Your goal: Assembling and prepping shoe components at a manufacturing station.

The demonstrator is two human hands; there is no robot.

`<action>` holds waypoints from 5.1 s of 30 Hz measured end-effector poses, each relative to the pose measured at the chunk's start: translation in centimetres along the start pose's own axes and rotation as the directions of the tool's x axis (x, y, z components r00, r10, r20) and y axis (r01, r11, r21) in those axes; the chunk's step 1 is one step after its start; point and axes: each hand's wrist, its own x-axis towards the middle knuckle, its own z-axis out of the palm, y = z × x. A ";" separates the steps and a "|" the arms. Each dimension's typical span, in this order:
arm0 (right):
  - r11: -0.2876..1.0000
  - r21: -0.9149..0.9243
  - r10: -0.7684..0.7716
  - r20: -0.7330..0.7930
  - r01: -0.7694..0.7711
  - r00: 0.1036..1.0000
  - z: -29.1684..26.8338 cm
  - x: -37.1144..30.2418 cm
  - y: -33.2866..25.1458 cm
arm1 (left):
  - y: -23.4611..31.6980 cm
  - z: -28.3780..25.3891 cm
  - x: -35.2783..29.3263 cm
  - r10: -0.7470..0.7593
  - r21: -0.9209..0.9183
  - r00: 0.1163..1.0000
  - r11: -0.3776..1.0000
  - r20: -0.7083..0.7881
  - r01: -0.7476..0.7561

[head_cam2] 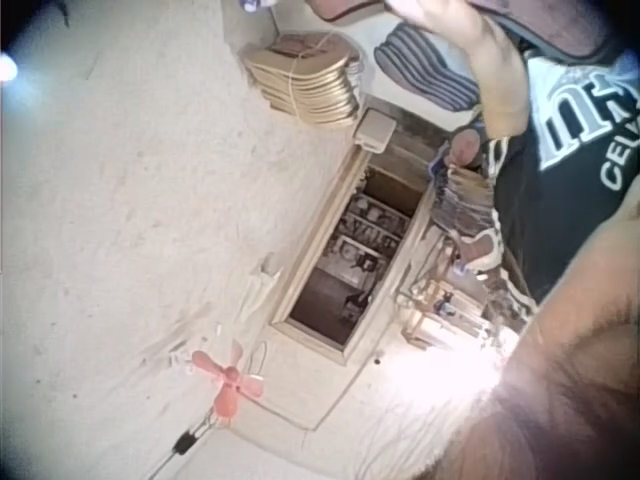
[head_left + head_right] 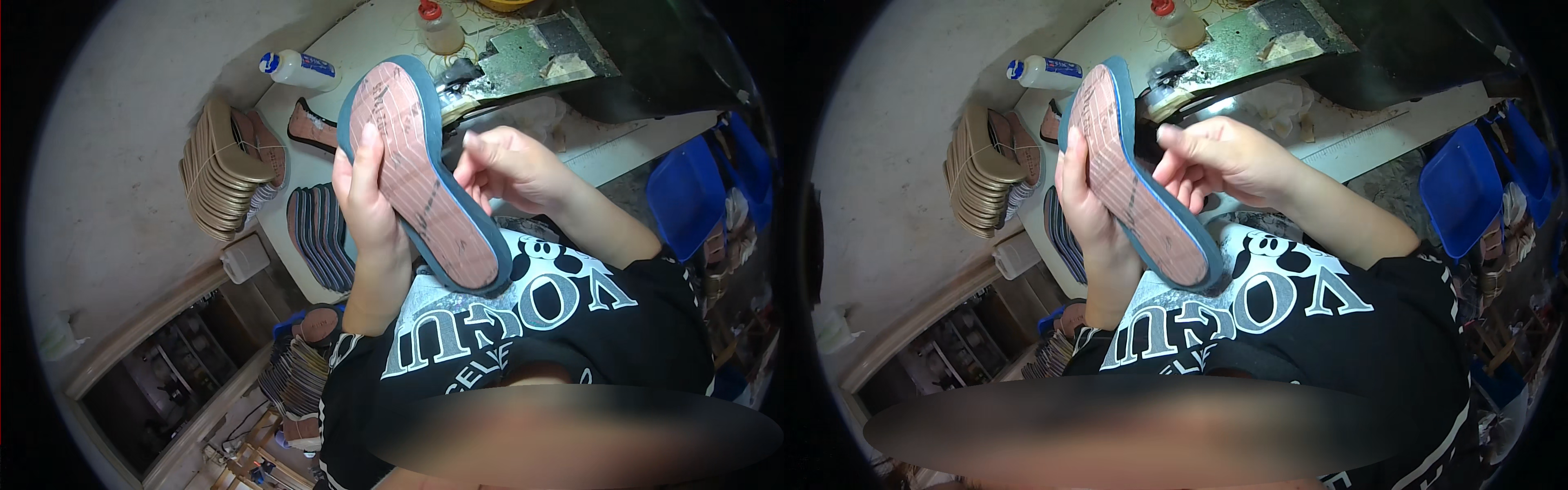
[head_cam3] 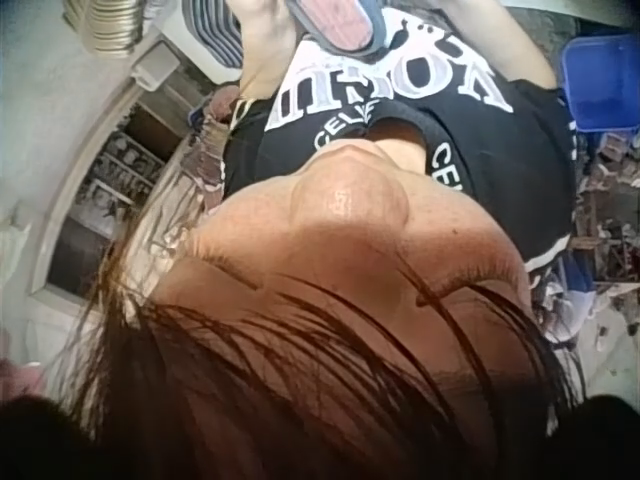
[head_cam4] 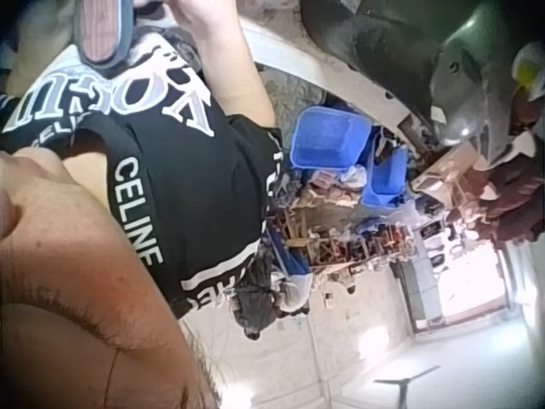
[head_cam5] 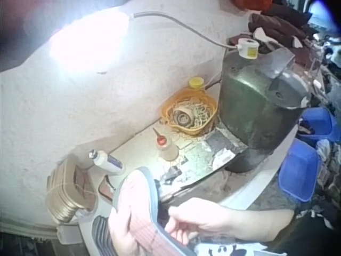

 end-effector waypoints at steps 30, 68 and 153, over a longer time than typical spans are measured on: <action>0.705 -0.709 -0.303 -0.308 -0.006 0.902 0.1 1.5 -2.2 | -4.6 -2.4 3.0 0.404 0.518 0.914 0.778 0.019 -0.355; 0.968 -0.133 0.161 -0.328 -0.214 0.931 2.5 -3.8 -0.8 | -4.1 -0.9 5.7 0.240 0.346 0.970 0.914 -0.037 -0.213; 0.966 -0.242 -0.008 -0.361 -0.086 0.933 3.4 -4.3 -0.4 | 4.4 -0.1 8.8 -0.500 0.966 0.860 0.257 0.101 0.036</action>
